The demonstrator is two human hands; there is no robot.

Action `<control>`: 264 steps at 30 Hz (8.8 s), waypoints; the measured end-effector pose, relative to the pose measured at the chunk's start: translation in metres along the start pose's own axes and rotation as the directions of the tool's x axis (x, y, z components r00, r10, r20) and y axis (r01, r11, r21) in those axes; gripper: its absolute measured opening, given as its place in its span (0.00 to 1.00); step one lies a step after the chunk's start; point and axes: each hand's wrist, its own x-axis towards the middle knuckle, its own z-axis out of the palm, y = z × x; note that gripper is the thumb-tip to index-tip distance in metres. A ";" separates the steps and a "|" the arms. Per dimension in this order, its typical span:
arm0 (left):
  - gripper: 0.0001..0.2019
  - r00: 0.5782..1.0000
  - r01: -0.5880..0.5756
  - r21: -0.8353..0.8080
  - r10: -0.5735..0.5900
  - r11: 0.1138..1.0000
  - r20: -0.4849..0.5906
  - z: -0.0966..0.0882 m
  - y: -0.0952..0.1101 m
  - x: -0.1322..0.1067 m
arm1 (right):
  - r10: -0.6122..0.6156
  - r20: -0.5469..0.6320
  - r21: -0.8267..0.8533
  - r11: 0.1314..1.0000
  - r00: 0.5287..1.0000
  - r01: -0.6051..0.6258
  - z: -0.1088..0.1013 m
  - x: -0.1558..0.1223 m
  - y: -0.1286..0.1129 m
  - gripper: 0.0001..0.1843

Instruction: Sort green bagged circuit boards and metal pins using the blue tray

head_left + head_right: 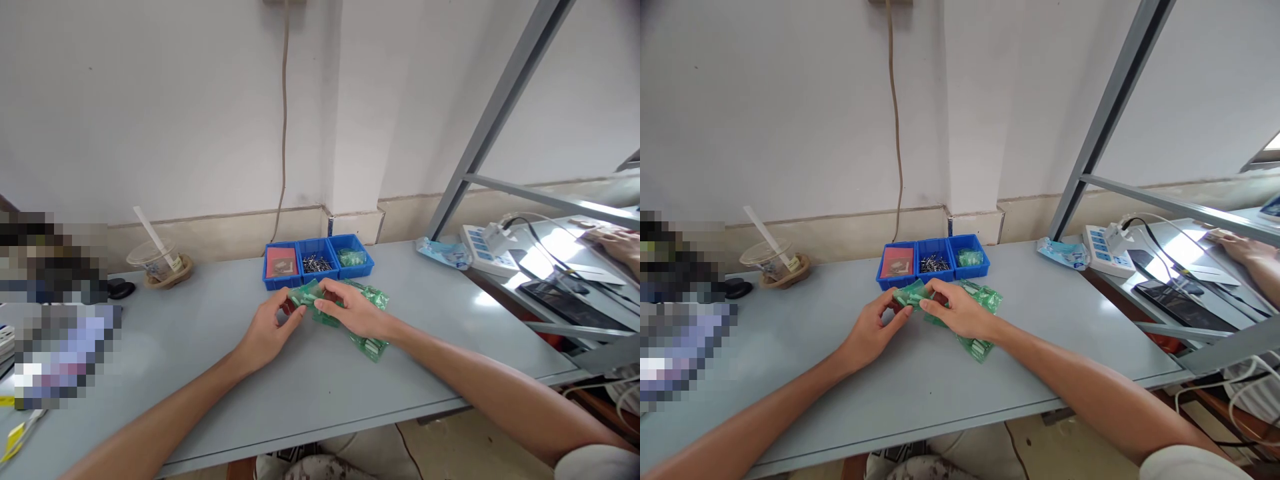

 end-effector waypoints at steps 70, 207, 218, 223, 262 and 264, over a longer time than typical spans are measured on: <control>0.14 1.000 0.015 -0.002 -0.015 1.000 -0.007 -0.008 0.000 0.004 | -0.010 -0.071 -0.173 0.985 0.997 -0.003 0.003 0.002 0.004 0.14; 0.09 0.972 -0.219 0.165 0.230 0.962 -0.047 -0.002 -0.001 -0.002 | -0.165 -0.054 -0.273 0.951 0.985 0.145 0.001 0.000 0.005 0.08; 0.07 0.990 -0.144 0.112 0.144 0.983 0.011 -0.005 0.003 0.000 | -0.126 -0.083 -0.178 0.978 0.989 0.110 0.002 0.001 0.004 0.12; 0.11 0.988 -0.152 0.083 0.151 0.985 0.015 -0.005 0.003 -0.003 | -0.186 -0.072 -0.207 0.964 0.980 0.167 0.001 0.001 0.005 0.09; 0.10 0.992 -0.119 0.104 0.122 0.987 -0.018 -0.006 0.001 -0.001 | -0.156 -0.010 -0.322 0.936 0.988 0.144 0.003 -0.002 0.003 0.08; 0.10 0.996 -0.089 0.098 0.091 0.991 -0.012 -0.006 0.001 -0.002 | -0.171 -0.005 -0.338 0.928 0.985 0.159 0.003 -0.002 0.004 0.07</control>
